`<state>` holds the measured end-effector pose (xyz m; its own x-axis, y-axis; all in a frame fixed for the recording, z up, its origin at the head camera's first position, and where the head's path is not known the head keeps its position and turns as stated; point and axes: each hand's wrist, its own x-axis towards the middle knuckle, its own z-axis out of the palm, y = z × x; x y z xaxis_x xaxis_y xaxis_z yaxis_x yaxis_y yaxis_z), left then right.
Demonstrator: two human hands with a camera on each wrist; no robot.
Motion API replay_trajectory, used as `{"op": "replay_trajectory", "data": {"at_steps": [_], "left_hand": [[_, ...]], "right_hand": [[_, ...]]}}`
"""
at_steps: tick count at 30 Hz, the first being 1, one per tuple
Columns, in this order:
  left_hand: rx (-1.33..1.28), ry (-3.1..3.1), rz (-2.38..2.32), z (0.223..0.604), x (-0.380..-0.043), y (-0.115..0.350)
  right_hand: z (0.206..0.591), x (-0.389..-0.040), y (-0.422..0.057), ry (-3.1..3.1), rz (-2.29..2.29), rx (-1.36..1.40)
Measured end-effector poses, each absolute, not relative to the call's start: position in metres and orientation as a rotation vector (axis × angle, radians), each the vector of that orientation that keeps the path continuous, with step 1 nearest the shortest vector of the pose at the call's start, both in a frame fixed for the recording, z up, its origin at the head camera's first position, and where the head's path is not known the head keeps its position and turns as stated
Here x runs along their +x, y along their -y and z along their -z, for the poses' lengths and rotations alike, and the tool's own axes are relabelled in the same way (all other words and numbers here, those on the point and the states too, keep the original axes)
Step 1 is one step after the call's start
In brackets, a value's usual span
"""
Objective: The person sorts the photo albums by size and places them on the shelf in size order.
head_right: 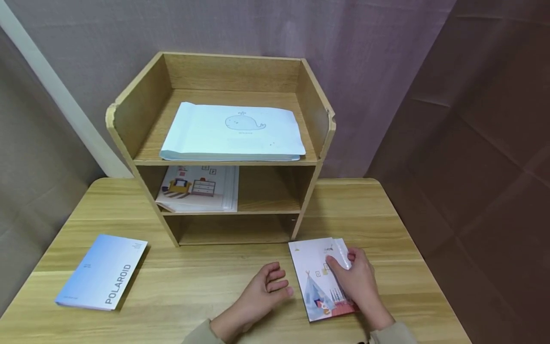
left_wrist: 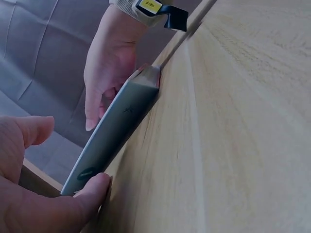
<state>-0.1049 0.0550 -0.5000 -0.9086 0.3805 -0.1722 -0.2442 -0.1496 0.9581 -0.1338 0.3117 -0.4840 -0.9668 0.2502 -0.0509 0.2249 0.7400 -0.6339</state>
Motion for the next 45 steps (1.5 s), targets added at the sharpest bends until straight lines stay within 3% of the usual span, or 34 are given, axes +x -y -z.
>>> {"op": "replay_trajectory", "data": {"at_steps": [33,45], "left_hand": [[0.311,-1.532,-2.085,0.505,-0.102,-0.061],[0.288,-1.588,-2.015,0.503,-0.105,-0.05]], "right_hand": [[0.478,-0.132,-0.312,3.061,-0.997,-0.439],[0.473,-0.127,-0.299,2.84,-1.5,-0.471]]}}
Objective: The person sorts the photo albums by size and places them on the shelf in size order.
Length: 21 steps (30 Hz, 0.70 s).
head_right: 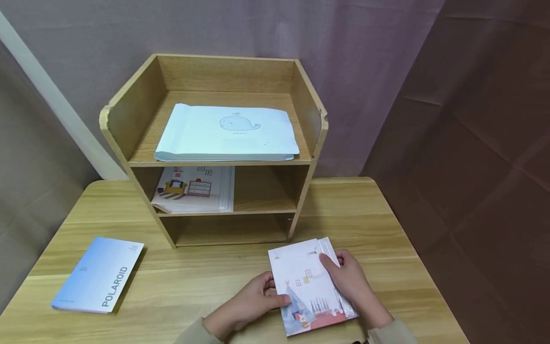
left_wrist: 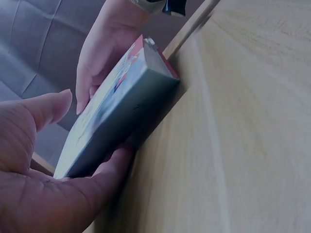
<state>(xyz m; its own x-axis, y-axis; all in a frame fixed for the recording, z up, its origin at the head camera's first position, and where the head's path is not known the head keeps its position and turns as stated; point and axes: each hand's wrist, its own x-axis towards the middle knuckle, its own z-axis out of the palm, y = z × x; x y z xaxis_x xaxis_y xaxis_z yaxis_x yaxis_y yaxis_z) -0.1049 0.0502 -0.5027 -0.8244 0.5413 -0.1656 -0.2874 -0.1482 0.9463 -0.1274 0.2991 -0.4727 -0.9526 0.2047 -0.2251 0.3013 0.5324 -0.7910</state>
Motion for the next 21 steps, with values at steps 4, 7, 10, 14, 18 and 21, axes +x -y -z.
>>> {"op": "replay_trajectory", "data": {"at_steps": [4,7,10,14,18,21], "left_hand": [[0.3,-1.62,-2.008,0.498,-0.105,-0.043],[0.333,-1.648,-2.004,0.493,-0.106,-0.036],[0.384,-1.674,-1.996,0.486,-0.108,-0.025],[0.42,-1.718,-1.975,0.478,-0.111,-0.01],[0.419,-1.754,-1.97,0.475,-0.111,0.001],[0.426,-1.768,-1.98,0.475,-0.11,0.005]], "right_hand": [[0.469,-0.125,-0.293,-2.508,1.595,0.449],[0.466,-0.123,-0.287,-2.454,1.69,0.427],[0.46,-0.121,-0.279,-2.423,1.775,0.389],[0.452,-0.12,-0.268,-2.427,1.839,0.334],[0.446,-0.12,-0.257,-2.444,1.898,0.278],[0.441,-0.121,-0.248,-2.443,1.97,0.224]]}}
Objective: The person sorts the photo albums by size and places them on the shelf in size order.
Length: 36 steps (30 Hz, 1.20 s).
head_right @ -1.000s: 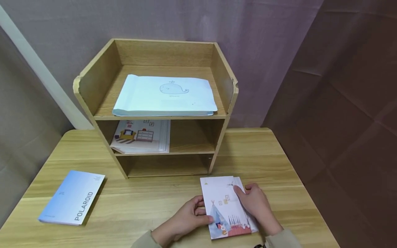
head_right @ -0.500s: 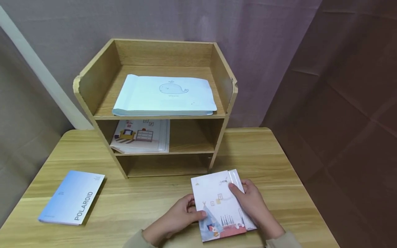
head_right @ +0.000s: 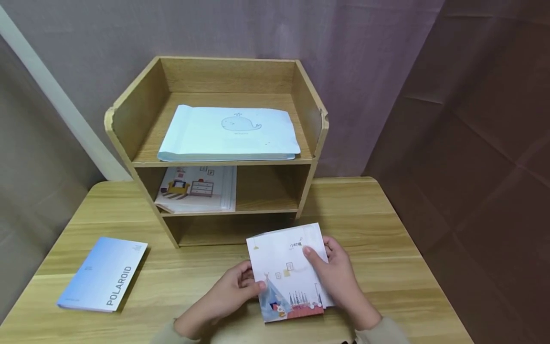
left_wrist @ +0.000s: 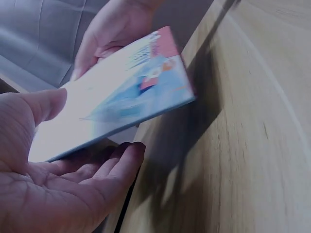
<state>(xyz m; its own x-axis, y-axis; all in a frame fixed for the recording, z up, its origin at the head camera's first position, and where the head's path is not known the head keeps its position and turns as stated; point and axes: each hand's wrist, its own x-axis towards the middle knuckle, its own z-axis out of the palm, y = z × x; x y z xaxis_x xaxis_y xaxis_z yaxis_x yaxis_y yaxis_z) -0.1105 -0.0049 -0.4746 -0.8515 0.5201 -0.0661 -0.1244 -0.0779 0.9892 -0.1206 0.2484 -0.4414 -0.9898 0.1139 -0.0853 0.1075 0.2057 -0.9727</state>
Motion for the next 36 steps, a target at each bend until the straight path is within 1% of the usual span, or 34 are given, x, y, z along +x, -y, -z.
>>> {"op": "replay_trajectory", "data": {"at_steps": [9,14,18,25,30,33,36], "left_hand": [[0.455,-1.868,-2.016,0.47,-0.104,0.01],[0.531,-2.009,-2.049,0.466,-0.1,0.011],[0.526,-2.161,-2.097,0.465,-0.098,0.011],[0.536,-2.133,-2.276,0.467,-0.1,0.012],[0.486,-2.15,-2.296,0.465,-0.107,0.017],[0.431,-2.185,-2.297,0.459,-0.11,0.02],[0.407,-2.206,-2.32,0.445,-0.109,0.021]], "right_hand": [[0.423,-0.125,-0.223,2.251,-2.008,-0.082],[0.416,-0.129,-0.212,2.148,-2.081,-0.01],[0.412,-0.134,-0.202,2.106,-2.143,0.022],[0.411,-0.141,-0.195,2.168,-2.19,0.026],[0.412,-0.143,-0.196,2.27,-2.219,0.08],[0.413,-0.141,-0.198,2.34,-2.229,0.133],[0.416,-0.139,-0.2,2.397,-2.239,0.199]]}}
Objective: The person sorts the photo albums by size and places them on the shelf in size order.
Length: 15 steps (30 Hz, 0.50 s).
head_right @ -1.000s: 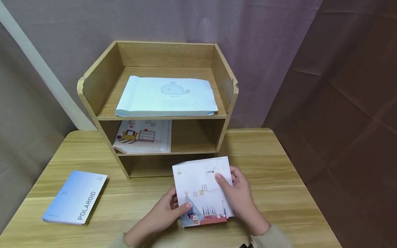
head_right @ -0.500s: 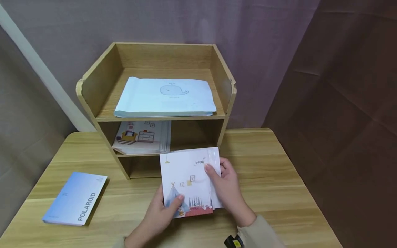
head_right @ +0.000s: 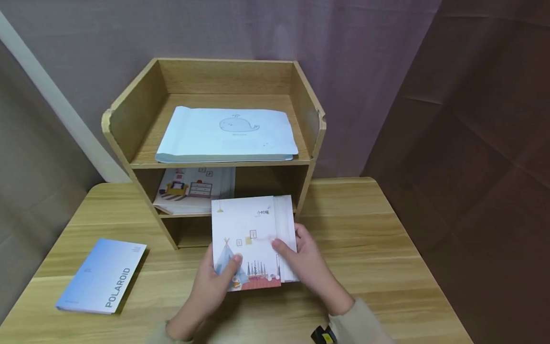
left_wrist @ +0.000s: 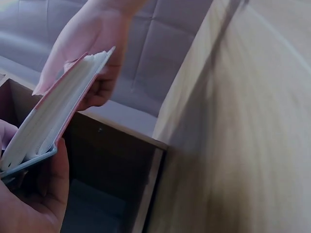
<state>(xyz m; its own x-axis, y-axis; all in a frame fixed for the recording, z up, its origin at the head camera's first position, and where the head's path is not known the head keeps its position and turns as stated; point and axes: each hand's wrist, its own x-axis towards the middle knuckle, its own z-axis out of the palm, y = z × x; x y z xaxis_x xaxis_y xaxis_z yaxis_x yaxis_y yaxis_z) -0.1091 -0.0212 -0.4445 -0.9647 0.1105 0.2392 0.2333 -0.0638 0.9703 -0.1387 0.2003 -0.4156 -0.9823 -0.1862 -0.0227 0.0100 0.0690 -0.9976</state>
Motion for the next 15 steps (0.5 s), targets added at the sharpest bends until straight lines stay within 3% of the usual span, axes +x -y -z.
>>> {"op": "replay_trajectory", "data": {"at_steps": [8,15], "left_hand": [[-0.297,2.104,2.191,0.416,-0.111,0.02],[-0.285,2.112,2.147,0.429,-0.132,0.02]], "right_hand": [[0.427,-0.129,-0.209,-2.224,1.915,-0.323],[0.433,-0.123,-0.215,-2.233,1.854,-0.384]]}}
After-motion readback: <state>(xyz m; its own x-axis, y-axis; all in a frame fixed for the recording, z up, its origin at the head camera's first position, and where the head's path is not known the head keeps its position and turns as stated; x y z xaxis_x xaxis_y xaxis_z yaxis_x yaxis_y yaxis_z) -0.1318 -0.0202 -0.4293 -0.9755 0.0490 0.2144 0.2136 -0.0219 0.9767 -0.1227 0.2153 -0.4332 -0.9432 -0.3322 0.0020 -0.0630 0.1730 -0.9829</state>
